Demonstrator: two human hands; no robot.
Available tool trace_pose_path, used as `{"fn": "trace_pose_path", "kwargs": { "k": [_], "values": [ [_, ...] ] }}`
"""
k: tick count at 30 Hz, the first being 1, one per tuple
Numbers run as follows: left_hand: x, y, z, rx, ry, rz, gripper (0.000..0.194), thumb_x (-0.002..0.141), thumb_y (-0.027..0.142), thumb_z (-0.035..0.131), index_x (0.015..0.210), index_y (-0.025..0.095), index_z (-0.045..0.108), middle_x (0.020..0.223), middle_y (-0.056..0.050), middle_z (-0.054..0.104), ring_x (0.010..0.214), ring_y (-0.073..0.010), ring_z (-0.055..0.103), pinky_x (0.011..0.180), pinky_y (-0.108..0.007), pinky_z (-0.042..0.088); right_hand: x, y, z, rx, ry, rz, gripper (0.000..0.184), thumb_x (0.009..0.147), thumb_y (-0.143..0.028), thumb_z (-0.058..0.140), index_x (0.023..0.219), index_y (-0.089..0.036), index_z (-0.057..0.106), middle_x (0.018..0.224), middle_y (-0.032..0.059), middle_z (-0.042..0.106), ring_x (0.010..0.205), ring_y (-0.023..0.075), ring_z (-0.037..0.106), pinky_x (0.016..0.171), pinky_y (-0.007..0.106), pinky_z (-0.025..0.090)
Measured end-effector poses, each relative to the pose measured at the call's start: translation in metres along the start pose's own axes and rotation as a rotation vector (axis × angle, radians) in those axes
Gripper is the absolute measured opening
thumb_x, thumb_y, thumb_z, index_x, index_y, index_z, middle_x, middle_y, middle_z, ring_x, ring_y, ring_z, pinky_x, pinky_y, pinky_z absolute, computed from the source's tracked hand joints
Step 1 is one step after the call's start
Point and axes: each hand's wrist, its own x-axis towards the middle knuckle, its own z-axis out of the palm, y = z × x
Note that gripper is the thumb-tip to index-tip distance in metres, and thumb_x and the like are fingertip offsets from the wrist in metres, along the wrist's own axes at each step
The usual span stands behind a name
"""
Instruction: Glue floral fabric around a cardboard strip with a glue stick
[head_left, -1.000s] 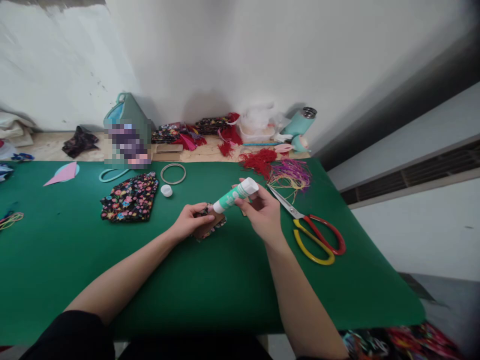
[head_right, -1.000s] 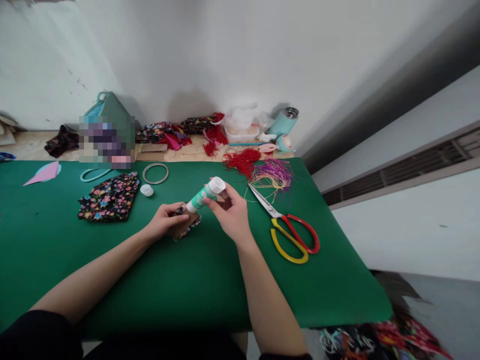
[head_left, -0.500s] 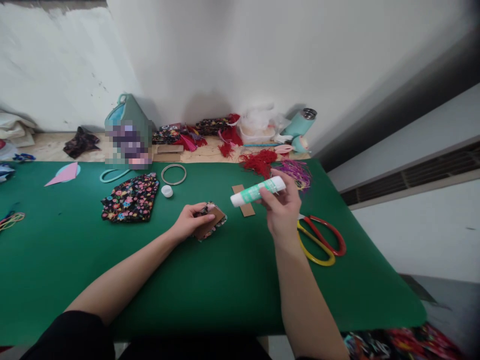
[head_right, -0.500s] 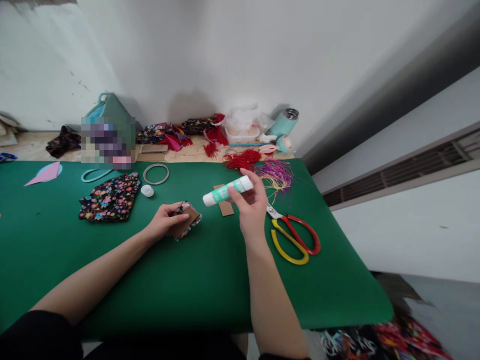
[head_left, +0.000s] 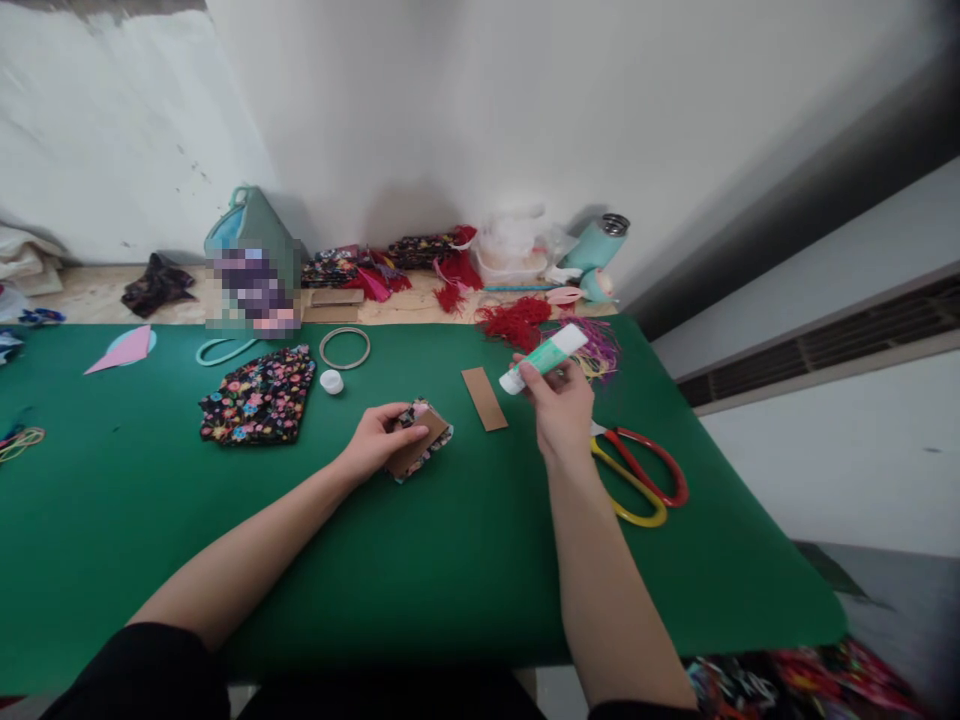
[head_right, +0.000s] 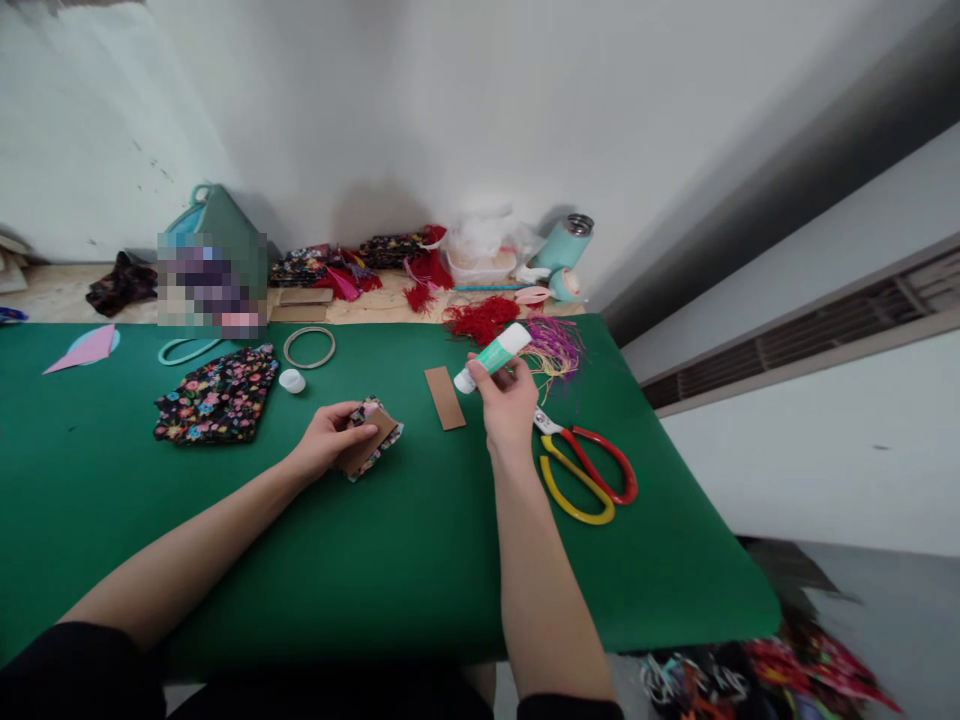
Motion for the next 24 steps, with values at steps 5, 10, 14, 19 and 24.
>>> {"fn": "trace_pose_path", "kwargs": {
  "k": [5, 10, 14, 19, 24],
  "values": [
    [0.0, 0.001, 0.001, 0.001, 0.01, 0.024, 0.04, 0.056, 0.036, 0.079, 0.084, 0.013, 0.062, 0.069, -0.001, 0.063, 0.057, -0.0131, 0.059, 0.051, -0.023, 0.047, 0.004, 0.013, -0.003, -0.172, -0.001, -0.097, 0.044, 0.055, -0.026, 0.078, 0.09, -0.019, 0.053, 0.093, 0.0074, 0.071, 0.092, 0.0241, 0.067, 0.084, 0.045, 0.053],
    [0.0, 0.0, 0.001, -0.015, -0.031, 0.026, 0.037, 0.058, 0.035, 0.078, 0.082, 0.014, 0.06, 0.068, 0.0, 0.063, 0.055, -0.0134, 0.06, 0.05, -0.024, 0.048, 0.007, 0.02, -0.005, -0.199, 0.019, -0.053, 0.045, 0.053, -0.024, 0.076, 0.091, -0.018, 0.052, 0.093, 0.0085, 0.07, 0.091, 0.0243, 0.066, 0.084, 0.047, 0.052],
    [-0.001, 0.001, 0.002, -0.036, -0.038, 0.033, 0.038, 0.058, 0.034, 0.078, 0.084, 0.014, 0.06, 0.068, -0.001, 0.064, 0.055, -0.0132, 0.06, 0.05, -0.024, 0.05, 0.009, 0.024, -0.005, -0.197, 0.037, -0.019, 0.048, 0.05, -0.023, 0.077, 0.09, -0.018, 0.052, 0.091, 0.007, 0.07, 0.091, 0.024, 0.066, 0.086, 0.047, 0.051],
    [-0.001, 0.001, 0.001, -0.018, -0.032, 0.019, 0.039, 0.057, 0.035, 0.078, 0.086, 0.014, 0.061, 0.07, -0.001, 0.064, 0.056, -0.0138, 0.06, 0.05, -0.026, 0.05, 0.011, 0.027, -0.005, -0.206, 0.037, -0.021, 0.049, 0.048, -0.022, 0.077, 0.088, -0.02, 0.049, 0.09, 0.0045, 0.066, 0.09, 0.0224, 0.064, 0.089, 0.047, 0.048],
    [0.0, 0.001, 0.001, -0.017, -0.036, 0.012, 0.041, 0.057, 0.036, 0.078, 0.086, 0.014, 0.061, 0.07, -0.001, 0.064, 0.056, -0.0147, 0.061, 0.051, -0.027, 0.05, 0.013, 0.028, -0.006, -0.259, 0.023, -0.021, 0.047, 0.05, -0.024, 0.075, 0.088, -0.02, 0.047, 0.086, 0.0028, 0.062, 0.084, 0.0206, 0.061, 0.09, 0.047, 0.045]
  ]
}}
